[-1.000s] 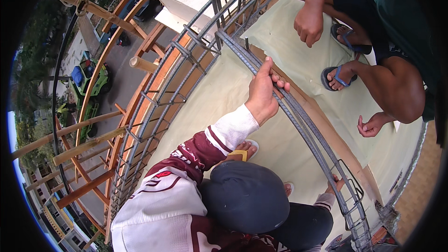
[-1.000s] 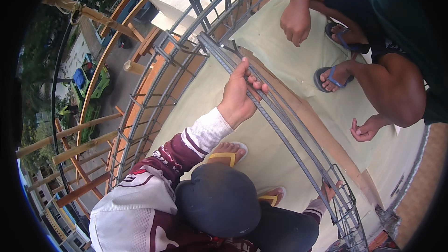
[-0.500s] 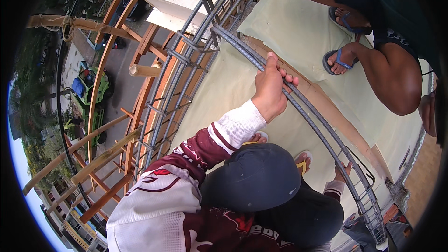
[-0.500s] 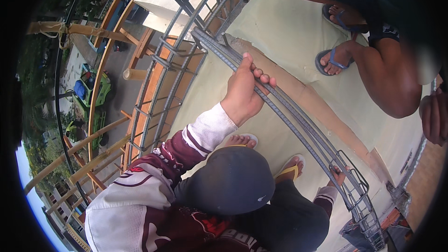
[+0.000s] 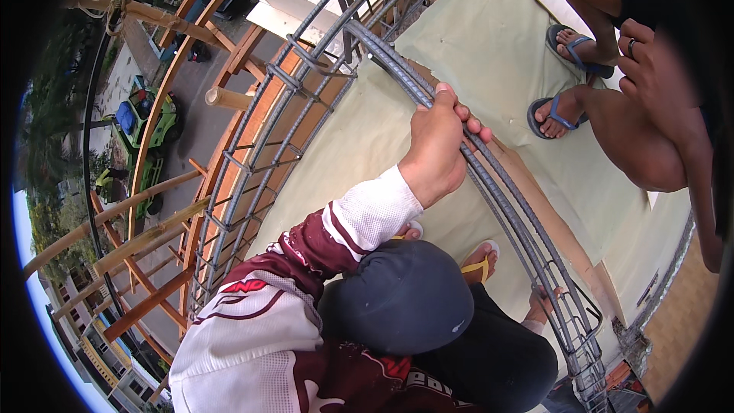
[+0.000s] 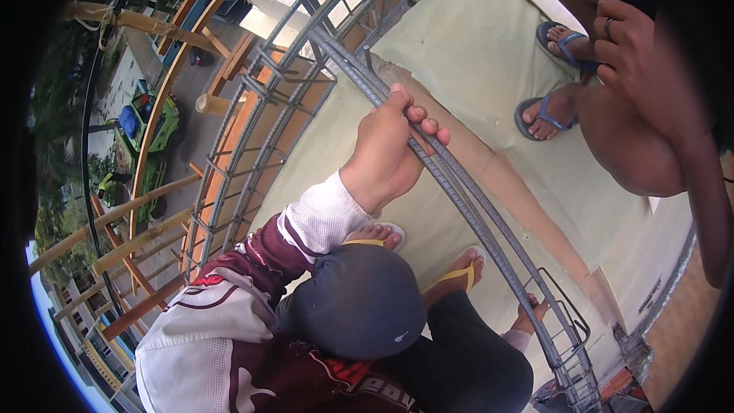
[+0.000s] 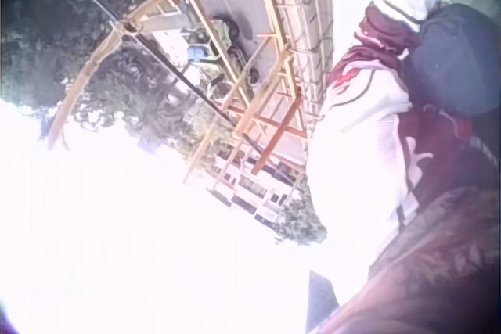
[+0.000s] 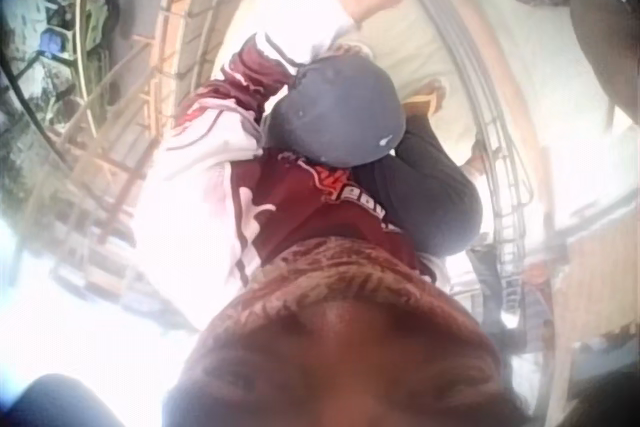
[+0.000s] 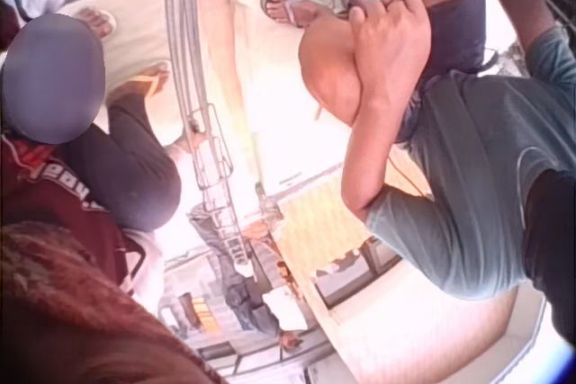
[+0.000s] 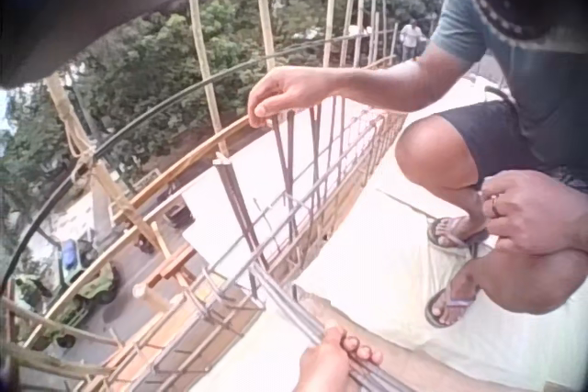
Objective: The person is assembling a rebar cage on a construction site. They are positioning and tying rebar rods together with the help of another worker.
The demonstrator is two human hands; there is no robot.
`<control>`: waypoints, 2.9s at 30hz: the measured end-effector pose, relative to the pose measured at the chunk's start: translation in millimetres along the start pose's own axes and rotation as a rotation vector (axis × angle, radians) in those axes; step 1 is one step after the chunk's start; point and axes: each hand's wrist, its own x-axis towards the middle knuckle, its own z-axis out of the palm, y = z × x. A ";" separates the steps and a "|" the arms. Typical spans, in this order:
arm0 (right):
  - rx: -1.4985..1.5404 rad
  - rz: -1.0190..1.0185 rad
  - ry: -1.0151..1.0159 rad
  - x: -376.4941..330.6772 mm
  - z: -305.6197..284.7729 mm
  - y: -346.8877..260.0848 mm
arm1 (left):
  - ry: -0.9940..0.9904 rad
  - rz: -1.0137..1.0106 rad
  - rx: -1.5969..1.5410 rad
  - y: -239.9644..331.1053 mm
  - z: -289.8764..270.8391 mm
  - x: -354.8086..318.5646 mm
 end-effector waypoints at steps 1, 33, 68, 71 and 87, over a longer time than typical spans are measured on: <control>0.003 0.003 -0.009 -1.9 0.3 0.0 | 0.002 0.006 -0.004 0.4 2.3 1.1; 0.211 0.067 0.015 -18.4 45.6 -19.2 | -0.002 -0.075 -0.121 2.6 -15.7 -13.9; -1.534 -1.786 -0.892 -140.7 243.1 79.5 | 0.055 -0.024 -0.045 -2.1 -31.7 -6.6; -1.605 -1.768 -0.911 -125.1 247.6 81.5 | 0.066 -0.021 -0.042 -2.7 -34.6 -7.3; -1.558 -1.608 -0.829 -122.9 250.2 101.7 | 0.192 0.009 0.029 -17.3 -35.4 -5.3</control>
